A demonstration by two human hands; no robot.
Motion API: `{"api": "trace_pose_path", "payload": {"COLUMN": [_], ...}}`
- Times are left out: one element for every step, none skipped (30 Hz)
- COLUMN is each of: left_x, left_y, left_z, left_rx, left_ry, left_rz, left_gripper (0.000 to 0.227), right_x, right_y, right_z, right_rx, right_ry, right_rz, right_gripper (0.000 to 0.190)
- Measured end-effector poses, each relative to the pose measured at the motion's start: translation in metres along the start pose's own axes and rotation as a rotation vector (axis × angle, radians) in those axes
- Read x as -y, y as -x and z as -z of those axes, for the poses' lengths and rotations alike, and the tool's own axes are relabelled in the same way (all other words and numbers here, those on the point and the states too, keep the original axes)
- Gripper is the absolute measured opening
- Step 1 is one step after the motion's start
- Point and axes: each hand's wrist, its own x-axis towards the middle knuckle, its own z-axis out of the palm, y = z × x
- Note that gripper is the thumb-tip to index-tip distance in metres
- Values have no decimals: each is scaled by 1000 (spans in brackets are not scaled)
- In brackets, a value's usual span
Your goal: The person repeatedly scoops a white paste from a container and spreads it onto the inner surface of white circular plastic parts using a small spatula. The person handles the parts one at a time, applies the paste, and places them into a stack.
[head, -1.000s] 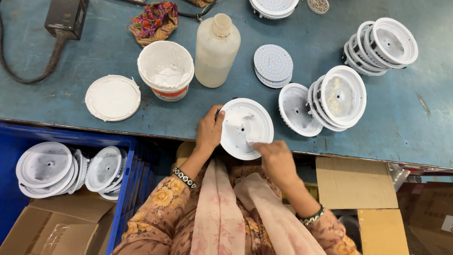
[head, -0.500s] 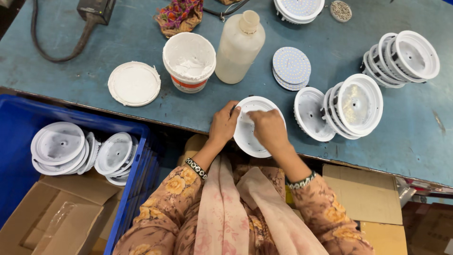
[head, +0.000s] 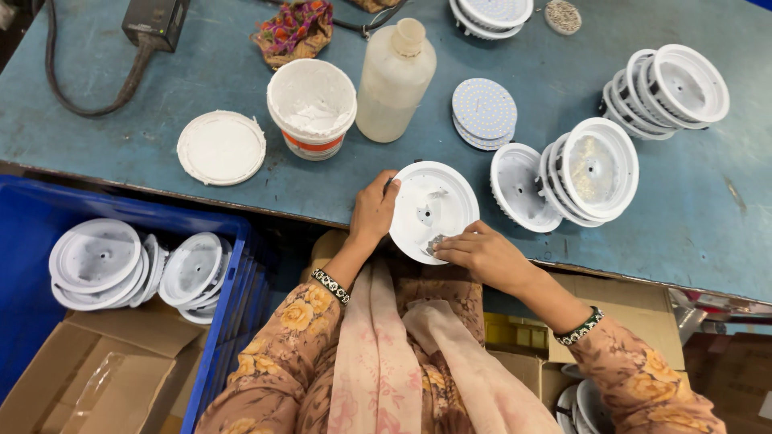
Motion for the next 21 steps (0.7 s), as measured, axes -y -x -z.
{"api": "trace_pose_path", "payload": {"left_x": [0,0,0,1,1,1,0,0,-1,-3,-4,-5,-6,-6,-5,-5,-4,-2,0,3,7], "left_y": [-1,-2,-2,-2,-2,-1,0,0,0,-1,-1,-1,-1,0,1,0,-1,-2,-3,-4,-3], "left_z": [0,1,0,0,0,-1,-1,1,2,2,3,3,3,2,2,1,0,0,-1,-1,-2], "left_rx": [-4,-7,-3,4,10,15,21,27,22,20,17,12,7,2,5,8,11,14,16,17,11], "left_ry": [-1,-3,-9,-16,-22,-21,-20,-23,-25,-25,-25,-24,-23,-22,-36,-49,-62,-58,-53,-49,-35], "left_rz": [-21,-38,-23,-5,13,26,40,51,42,32,21,15,9,6,28,49,70,70,70,70,50], "left_gripper": [30,30,30,29,29,29,29,29,29,29,29,29,29,29,29,29,29,29,29,29,28], "right_x": [-2,-5,-10,-15,-22,-31,-39,-44,-48,-50,-48,-43,-36,-25,-12,1,12,23,28,28,27], "right_y": [0,0,-4,-14,-24,-36,-47,-57,-66,-71,-71,-69,-65,-58,-49,-40,-31,-21,-13,-9,-4], "right_z": [1,1,1,-3,-8,-12,-16,-21,-25,-27,-29,-31,-32,-34,-36,-37,-37,-36,-34,-33,-32], "right_rx": [-9,-17,-67,-116,-165,-199,-233,-233,-232,-231,-218,-202,-185,-197,-210,-223,-224,-225,-225,-259,-294], "right_ry": [-27,-58,-37,-18,1,25,49,61,74,88,90,94,97,75,53,33,23,13,3,-17,-38], "right_rz": [-44,-87,-157,-229,-300,-298,-297,-311,-326,-343,-343,-342,-342,-321,-300,-280,-264,-244,-225,-238,-252], "right_gripper": [41,42,42,42,42,43,45,44,42,41,42,43,44,45,46,47,45,44,42,43,44]}}
